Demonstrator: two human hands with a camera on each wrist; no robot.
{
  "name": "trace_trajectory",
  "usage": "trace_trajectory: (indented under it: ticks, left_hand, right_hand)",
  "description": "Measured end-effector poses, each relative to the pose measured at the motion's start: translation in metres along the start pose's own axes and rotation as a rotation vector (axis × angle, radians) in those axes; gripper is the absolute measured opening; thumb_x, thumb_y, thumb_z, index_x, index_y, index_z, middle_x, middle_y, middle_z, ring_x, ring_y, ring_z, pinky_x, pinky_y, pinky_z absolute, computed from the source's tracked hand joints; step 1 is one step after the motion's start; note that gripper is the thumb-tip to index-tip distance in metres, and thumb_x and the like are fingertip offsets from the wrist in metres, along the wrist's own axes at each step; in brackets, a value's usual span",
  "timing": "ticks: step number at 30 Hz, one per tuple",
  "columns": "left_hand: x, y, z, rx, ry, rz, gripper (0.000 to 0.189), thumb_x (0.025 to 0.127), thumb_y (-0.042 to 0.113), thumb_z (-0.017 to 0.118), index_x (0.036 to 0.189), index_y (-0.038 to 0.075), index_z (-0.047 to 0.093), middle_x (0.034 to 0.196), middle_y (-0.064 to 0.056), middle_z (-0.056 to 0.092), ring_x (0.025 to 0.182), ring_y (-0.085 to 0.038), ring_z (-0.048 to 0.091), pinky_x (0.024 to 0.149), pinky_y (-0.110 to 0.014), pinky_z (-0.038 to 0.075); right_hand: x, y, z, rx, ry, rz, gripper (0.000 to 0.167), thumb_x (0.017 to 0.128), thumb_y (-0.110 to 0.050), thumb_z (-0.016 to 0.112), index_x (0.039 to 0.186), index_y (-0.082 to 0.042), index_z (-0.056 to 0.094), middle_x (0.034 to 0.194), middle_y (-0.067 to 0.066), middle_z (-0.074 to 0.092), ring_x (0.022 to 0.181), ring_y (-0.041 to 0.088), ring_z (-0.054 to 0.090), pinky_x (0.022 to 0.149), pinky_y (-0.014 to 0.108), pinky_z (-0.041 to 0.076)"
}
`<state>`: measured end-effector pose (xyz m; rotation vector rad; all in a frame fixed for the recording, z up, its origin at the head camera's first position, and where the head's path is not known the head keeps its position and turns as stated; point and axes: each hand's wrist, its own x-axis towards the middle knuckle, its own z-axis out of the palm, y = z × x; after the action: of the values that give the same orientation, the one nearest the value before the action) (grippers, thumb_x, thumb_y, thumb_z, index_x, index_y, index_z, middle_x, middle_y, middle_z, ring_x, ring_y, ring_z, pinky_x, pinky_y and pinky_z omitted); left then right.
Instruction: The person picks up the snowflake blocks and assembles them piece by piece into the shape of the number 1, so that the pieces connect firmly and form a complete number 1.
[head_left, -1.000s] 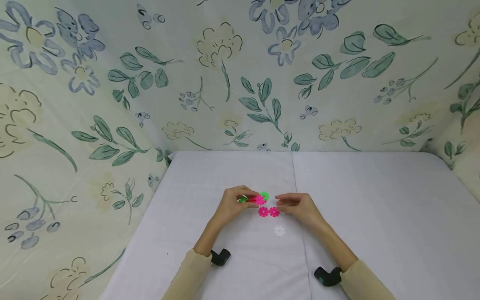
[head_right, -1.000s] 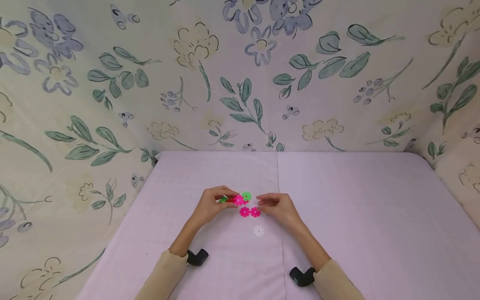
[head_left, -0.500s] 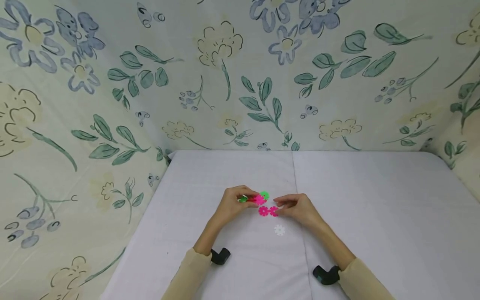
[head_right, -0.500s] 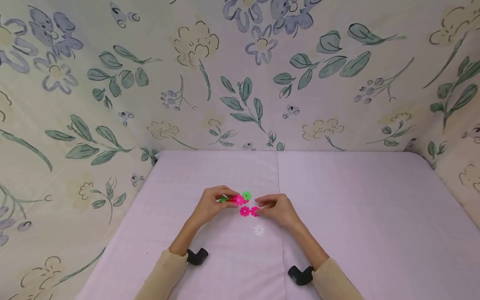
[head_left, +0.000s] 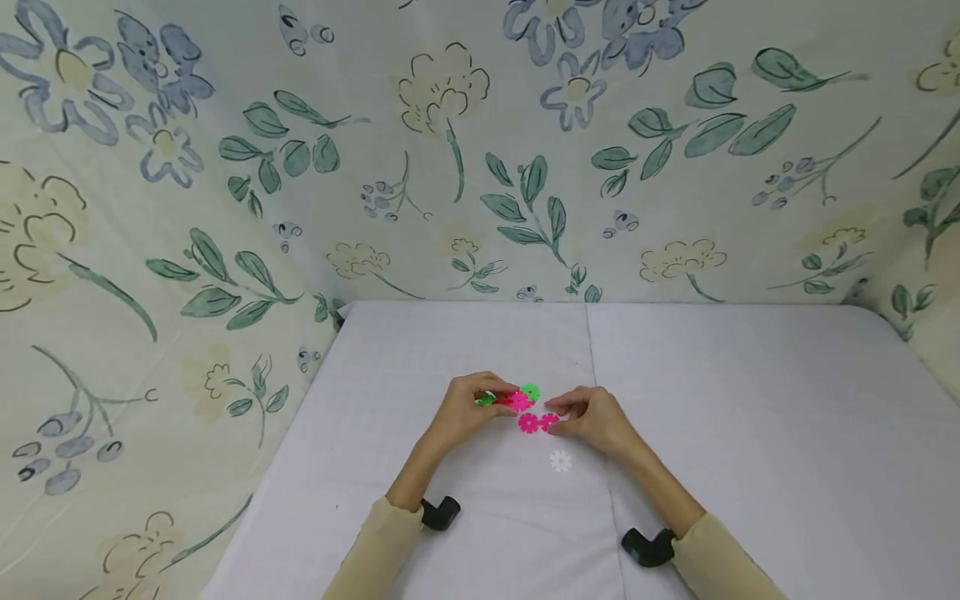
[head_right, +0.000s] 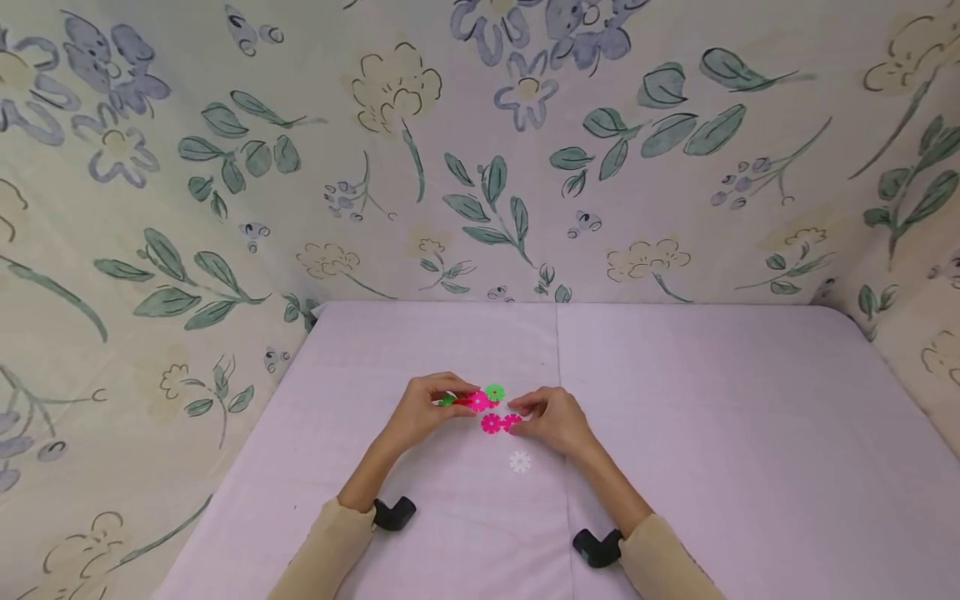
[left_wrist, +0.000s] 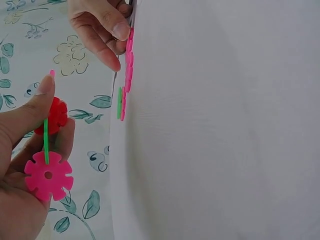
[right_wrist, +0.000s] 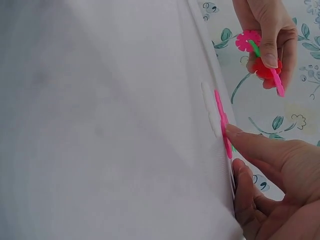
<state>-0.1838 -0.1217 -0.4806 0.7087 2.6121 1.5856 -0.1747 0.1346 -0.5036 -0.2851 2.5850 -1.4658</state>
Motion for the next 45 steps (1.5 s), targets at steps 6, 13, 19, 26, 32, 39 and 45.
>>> trace_trajectory:
  ticks: [6,13,19,26,32,39,45]
  left_hand:
    - [0.001,-0.001,0.000,0.020,-0.011,0.005,0.030,0.081,0.016,0.089,0.110,0.014,0.082,0.101,0.002,0.078,0.096,-0.015,0.070,0.083,-0.030,0.052]
    - [0.001,-0.001,0.000,0.002,-0.021,-0.005,0.030,0.081,0.013,0.089,0.110,0.014,0.082,0.101,0.000,0.078,0.096,-0.018,0.071,0.081,-0.028,0.051]
    - [0.000,0.000,0.000,0.010,-0.020,-0.019,0.029,0.081,0.013,0.088,0.110,0.014,0.082,0.102,0.001,0.079,0.097,-0.017,0.071,0.083,-0.027,0.052]
    - [0.000,-0.001,0.000,0.012,-0.024,-0.016,0.030,0.081,0.014,0.088,0.110,0.014,0.082,0.103,0.000,0.079,0.098,-0.016,0.071,0.084,-0.028,0.054]
    - [0.001,-0.001,0.001,0.022,-0.033,-0.013,0.030,0.082,0.013,0.088,0.112,0.013,0.082,0.104,0.001,0.079,0.099,-0.015,0.071,0.086,-0.029,0.055]
    - [0.003,0.003,0.002,0.019,-0.052,-0.002,0.030,0.083,0.014,0.087,0.112,0.013,0.081,0.105,0.002,0.078,0.099,-0.010,0.070,0.090,-0.027,0.057]
    - [0.004,0.005,0.004,0.017,-0.067,-0.008,0.029,0.085,0.015,0.085,0.113,0.012,0.081,0.106,0.001,0.078,0.099,-0.010,0.068,0.088,-0.025,0.057]
  right_hand:
    - [0.000,-0.001,-0.001,-0.084,-0.019,-0.074,0.025,0.079,-0.011,0.089,0.102,-0.006,0.082,0.090,0.009,0.070,0.073,0.014,0.055,0.062,0.023,0.045]
    - [-0.002,-0.003,-0.002,-0.101,-0.033,-0.055,0.022,0.080,-0.011,0.089,0.098,-0.007,0.077,0.086,0.006,0.067,0.073,0.015,0.056,0.063,0.023,0.045]
    - [-0.004,-0.003,-0.006,-0.074,-0.028,-0.064,0.017,0.084,-0.009,0.086,0.098,-0.009,0.076,0.083,0.003,0.070,0.074,0.014,0.062,0.067,0.022,0.052]
    - [-0.006,-0.004,-0.010,0.028,-0.007,-0.063,0.022,0.087,-0.012,0.083,0.108,-0.008,0.080,0.095,0.006,0.080,0.080,0.010,0.071,0.072,0.019,0.057]
    - [-0.005,-0.004,-0.011,0.193,0.026,-0.066,0.027,0.089,-0.012,0.082,0.114,-0.003,0.078,0.107,0.015,0.079,0.087,0.012,0.076,0.076,0.019,0.060]
    - [-0.007,-0.006,-0.011,0.305,0.058,-0.123,0.025,0.090,-0.009,0.080,0.114,-0.001,0.078,0.108,0.019,0.079,0.089,0.012,0.078,0.079,0.024,0.063]
    - [-0.009,-0.011,-0.010,0.363,0.083,-0.168,0.024,0.090,-0.010,0.080,0.112,0.001,0.077,0.107,0.021,0.078,0.088,0.012,0.079,0.080,0.031,0.064]
